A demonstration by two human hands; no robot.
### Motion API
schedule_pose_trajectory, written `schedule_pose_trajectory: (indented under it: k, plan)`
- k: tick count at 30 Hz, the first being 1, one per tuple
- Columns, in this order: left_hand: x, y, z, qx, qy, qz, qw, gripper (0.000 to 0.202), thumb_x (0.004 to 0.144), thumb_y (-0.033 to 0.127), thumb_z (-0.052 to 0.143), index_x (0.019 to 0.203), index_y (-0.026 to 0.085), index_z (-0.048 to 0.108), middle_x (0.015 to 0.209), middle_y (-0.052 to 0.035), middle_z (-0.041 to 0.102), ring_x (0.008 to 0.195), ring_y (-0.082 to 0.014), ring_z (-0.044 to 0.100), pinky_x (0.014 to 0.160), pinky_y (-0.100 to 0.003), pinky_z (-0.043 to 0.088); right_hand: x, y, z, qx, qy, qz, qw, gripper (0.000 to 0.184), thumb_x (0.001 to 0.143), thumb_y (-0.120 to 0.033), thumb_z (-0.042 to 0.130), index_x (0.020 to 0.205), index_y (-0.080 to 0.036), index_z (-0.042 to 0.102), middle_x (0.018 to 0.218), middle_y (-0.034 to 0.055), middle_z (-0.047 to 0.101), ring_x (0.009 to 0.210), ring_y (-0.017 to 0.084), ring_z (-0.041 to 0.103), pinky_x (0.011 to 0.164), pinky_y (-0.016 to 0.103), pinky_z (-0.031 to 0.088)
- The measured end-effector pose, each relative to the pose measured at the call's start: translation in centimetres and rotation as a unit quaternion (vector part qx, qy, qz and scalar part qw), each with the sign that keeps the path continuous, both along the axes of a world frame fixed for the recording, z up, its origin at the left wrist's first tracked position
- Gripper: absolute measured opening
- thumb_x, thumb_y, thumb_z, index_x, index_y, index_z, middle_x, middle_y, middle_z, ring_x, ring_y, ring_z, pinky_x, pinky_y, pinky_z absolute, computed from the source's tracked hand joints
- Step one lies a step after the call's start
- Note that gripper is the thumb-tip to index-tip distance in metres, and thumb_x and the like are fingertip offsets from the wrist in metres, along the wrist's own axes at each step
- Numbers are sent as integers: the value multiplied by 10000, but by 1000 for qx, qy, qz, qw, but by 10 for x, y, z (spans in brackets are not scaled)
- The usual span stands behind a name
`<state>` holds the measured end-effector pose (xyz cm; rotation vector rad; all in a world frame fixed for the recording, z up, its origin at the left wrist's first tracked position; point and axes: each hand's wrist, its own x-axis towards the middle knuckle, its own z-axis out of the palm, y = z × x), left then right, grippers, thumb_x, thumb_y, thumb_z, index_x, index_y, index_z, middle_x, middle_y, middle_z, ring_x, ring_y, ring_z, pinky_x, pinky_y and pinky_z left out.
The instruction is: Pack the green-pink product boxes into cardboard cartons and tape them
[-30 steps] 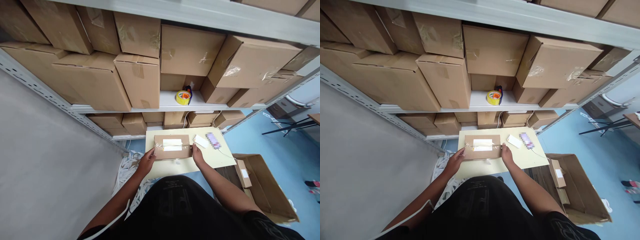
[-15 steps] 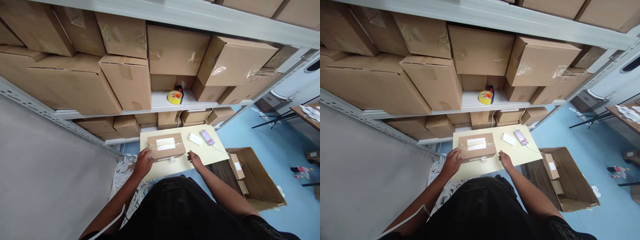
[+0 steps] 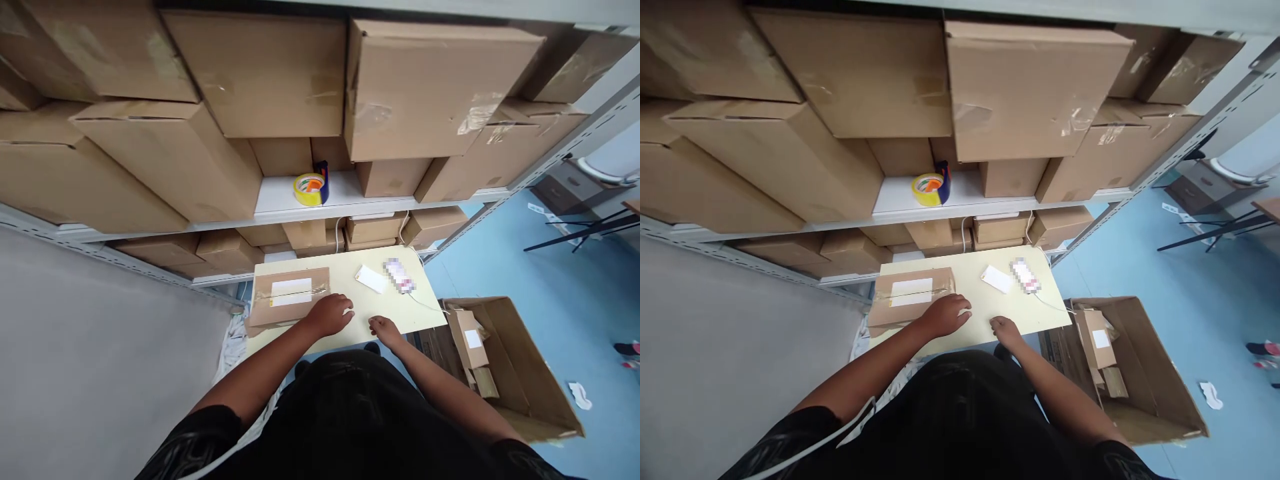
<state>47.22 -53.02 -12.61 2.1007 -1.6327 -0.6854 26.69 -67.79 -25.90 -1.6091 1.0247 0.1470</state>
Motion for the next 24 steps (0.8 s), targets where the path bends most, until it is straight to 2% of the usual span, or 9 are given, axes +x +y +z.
schedule_pose_trajectory:
  k: [4,7,12,14,17,24]
  plan:
    - [-23,-77,-35,81,-55,27,995,252,965,349,551,1021,202,748,1079,-111,727,1076,-282,646,915,-391,511,-21,-41,-6,20,1,48,999,310,870,-470,593,910,-203,748,831,39,745,737,198,693,752,313,500]
    - [-35,-127,-63,125,-80,56,987,282,991,354,524,1045,182,740,1105,-134,711,1096,-294,631,921,-400,496,-39,-71,-10,26,12,70,997,263,863,-446,616,878,-223,755,802,33,746,755,210,691,772,320,498]
    - [-48,-191,-105,156,-96,92,979,411,994,483,538,1171,148,696,1214,-190,654,1189,-350,560,975,-447,449,-64,-104,-11,24,25,98,995,222,866,-415,621,886,-253,770,792,33,750,843,242,696,833,337,488]
    - [-50,-206,-117,171,-99,97,975,409,962,464,596,1198,141,683,1241,-204,631,1209,-370,536,979,-461,436,-72,-110,-10,24,21,111,993,251,883,-419,590,915,-248,772,829,37,756,840,237,693,822,332,485]
    - [-51,-216,-128,190,-101,101,971,354,948,333,592,1223,124,674,1265,-223,608,1210,-377,523,957,-468,436,-80,-114,-12,33,17,119,992,285,895,-422,561,943,-233,769,868,44,757,795,219,684,781,320,483]
    - [-49,-214,-127,216,-94,101,967,328,957,203,480,1160,107,719,1212,-220,645,1174,-348,566,941,-447,459,-86,-125,-23,49,28,114,992,279,895,-398,561,941,-226,777,862,38,760,749,204,686,770,316,501]
